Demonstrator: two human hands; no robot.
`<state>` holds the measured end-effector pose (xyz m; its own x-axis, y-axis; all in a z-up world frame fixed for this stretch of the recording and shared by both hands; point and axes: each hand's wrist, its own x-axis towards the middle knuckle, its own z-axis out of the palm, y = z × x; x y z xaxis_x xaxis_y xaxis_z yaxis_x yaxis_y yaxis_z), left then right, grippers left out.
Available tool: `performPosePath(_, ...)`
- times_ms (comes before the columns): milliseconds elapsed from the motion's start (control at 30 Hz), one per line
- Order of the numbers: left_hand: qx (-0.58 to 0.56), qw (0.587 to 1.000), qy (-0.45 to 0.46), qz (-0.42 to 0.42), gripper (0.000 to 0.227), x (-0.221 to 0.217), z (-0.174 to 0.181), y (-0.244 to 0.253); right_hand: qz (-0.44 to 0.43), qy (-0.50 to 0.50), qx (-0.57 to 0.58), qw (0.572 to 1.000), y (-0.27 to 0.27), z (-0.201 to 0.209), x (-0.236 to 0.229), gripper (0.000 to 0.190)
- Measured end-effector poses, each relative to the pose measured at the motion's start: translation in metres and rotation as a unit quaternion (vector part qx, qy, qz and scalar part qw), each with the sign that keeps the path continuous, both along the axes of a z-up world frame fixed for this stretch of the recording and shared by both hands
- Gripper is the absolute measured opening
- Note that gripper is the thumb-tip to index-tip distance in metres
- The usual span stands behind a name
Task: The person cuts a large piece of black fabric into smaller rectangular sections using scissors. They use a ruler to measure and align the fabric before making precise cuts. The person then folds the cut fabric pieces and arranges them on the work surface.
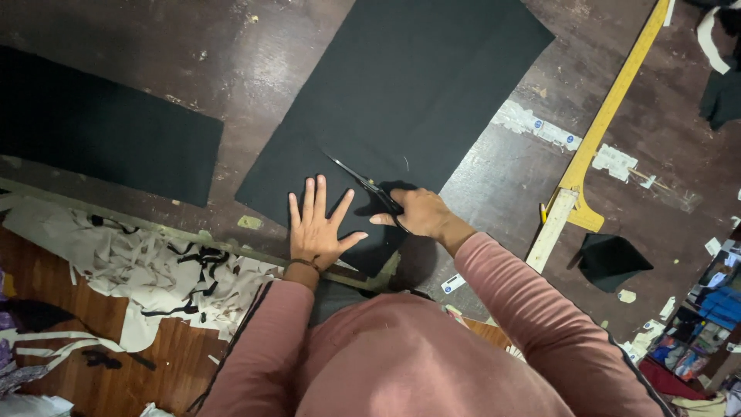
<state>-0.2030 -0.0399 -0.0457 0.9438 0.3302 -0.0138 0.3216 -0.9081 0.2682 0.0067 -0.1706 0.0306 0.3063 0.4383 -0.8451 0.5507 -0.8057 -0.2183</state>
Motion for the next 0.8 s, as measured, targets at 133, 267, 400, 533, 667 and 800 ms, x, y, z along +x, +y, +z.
performPosePath(133,0.007,1.000,0.000,0.002,0.088,0.000,-0.002,-0.002,0.008,0.000,0.001,1.000,0.019,0.007,0.003,0.051)
performPosePath(267,-0.014,1.000,0.010,0.003,0.088,-0.002,0.000,0.001,-0.015,0.000,0.031,0.999,0.023,-0.004,0.000,0.043)
performPosePath(400,0.008,1.000,-0.024,0.004,0.086,0.001,0.004,0.002,-0.005,0.003,0.014,1.000,0.043,0.028,0.002,0.037)
performPosePath(533,0.000,0.999,-0.033,0.012,0.088,0.001,0.002,0.001,-0.005,0.000,0.024,1.000,0.062,0.033,-0.001,0.035)
performPosePath(667,-0.014,0.999,-0.041,0.015,0.089,0.000,0.002,0.001,0.006,-0.001,0.030,1.000,0.063,0.025,-0.001,0.032)
performPosePath(800,-0.022,0.998,-0.052,0.011,0.086,0.001,0.005,0.004,0.010,0.015,0.011,1.000,0.089,0.044,0.002,0.041)
